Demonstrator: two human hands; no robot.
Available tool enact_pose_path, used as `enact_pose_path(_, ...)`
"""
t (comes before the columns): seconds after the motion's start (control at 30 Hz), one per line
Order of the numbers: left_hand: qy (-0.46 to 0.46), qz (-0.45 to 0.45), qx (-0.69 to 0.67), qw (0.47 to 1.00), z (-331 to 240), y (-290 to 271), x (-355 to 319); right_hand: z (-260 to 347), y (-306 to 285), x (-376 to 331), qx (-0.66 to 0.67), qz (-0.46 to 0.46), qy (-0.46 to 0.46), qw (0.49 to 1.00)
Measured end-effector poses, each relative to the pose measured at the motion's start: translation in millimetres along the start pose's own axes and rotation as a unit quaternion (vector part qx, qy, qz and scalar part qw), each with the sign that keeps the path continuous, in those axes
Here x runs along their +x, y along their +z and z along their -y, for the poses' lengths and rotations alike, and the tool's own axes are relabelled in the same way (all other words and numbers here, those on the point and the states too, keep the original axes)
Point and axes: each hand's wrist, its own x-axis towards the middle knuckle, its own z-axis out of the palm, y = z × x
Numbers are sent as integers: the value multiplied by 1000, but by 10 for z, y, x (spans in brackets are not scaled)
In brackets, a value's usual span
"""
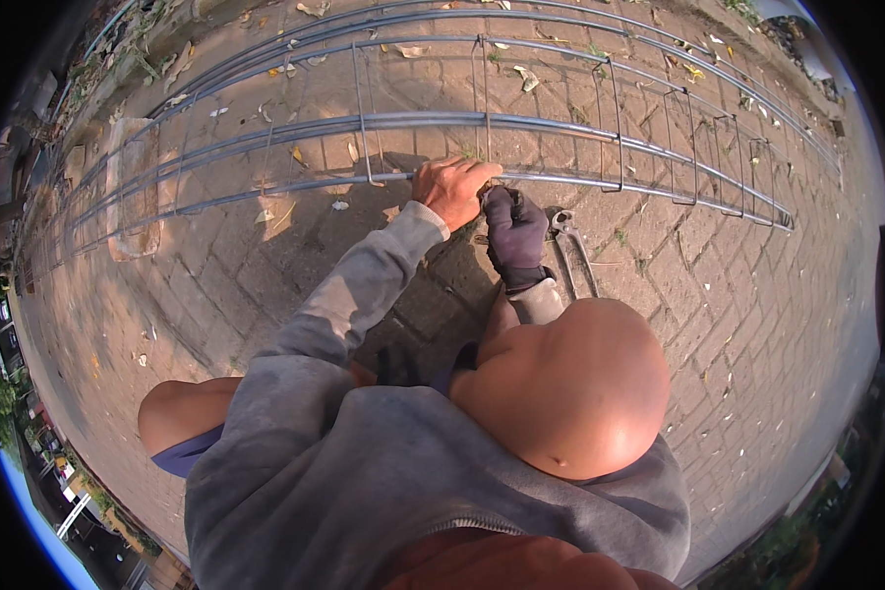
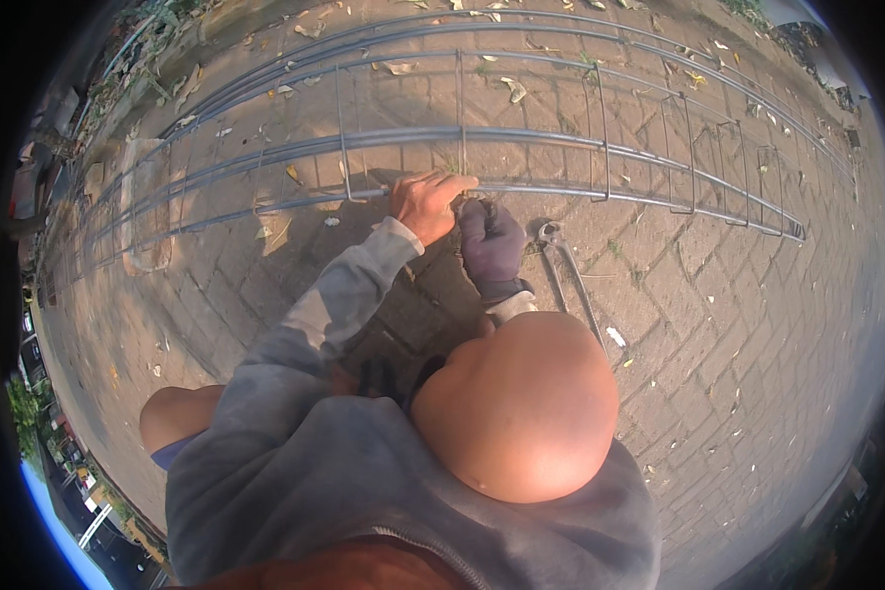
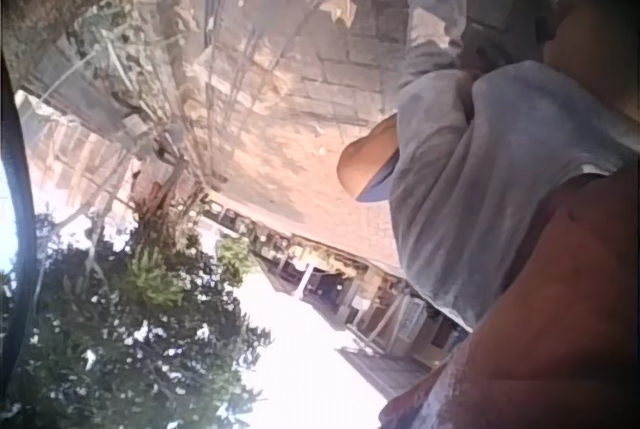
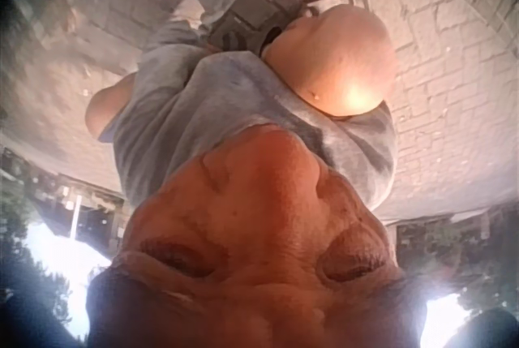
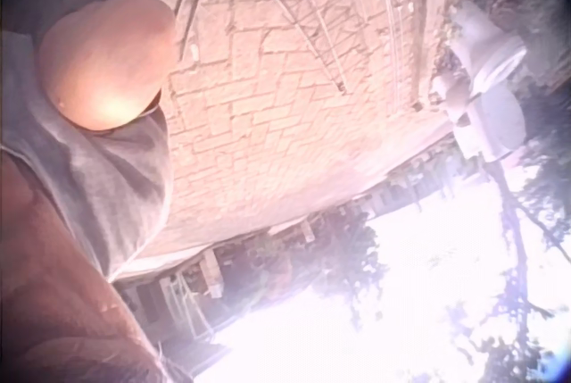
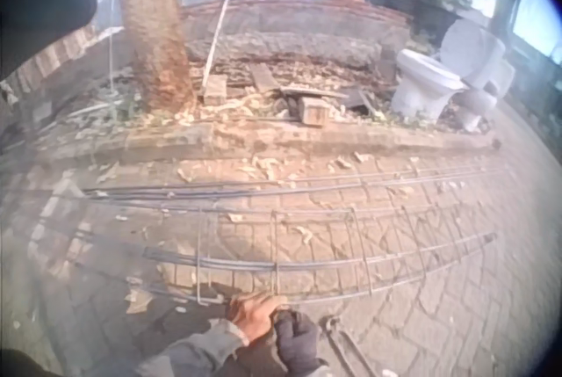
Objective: The person assembles a rebar mesh on a paved outdoor area by tying intersecting steel bars with wire using pliers. They position the bars, wrap wire around intersections, and twist the wire to secure the grid.
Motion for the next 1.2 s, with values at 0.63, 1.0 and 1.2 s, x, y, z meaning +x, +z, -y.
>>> enact_pose_path(0.63, 40, -7, -121, 992, -88, -283, 163, -135, -162, -17, -91, 52, -140, 985)
enact_pose_path(1.0, -328, 162, -311, 877, -56, -426, 480, -87, -177, -52, -73, 54, -142, 986)
enact_pose_path(1.2, -134, 152, -277, 939, 11, -489, 345, -36, -211, -26, 66, 102, 42, 992)
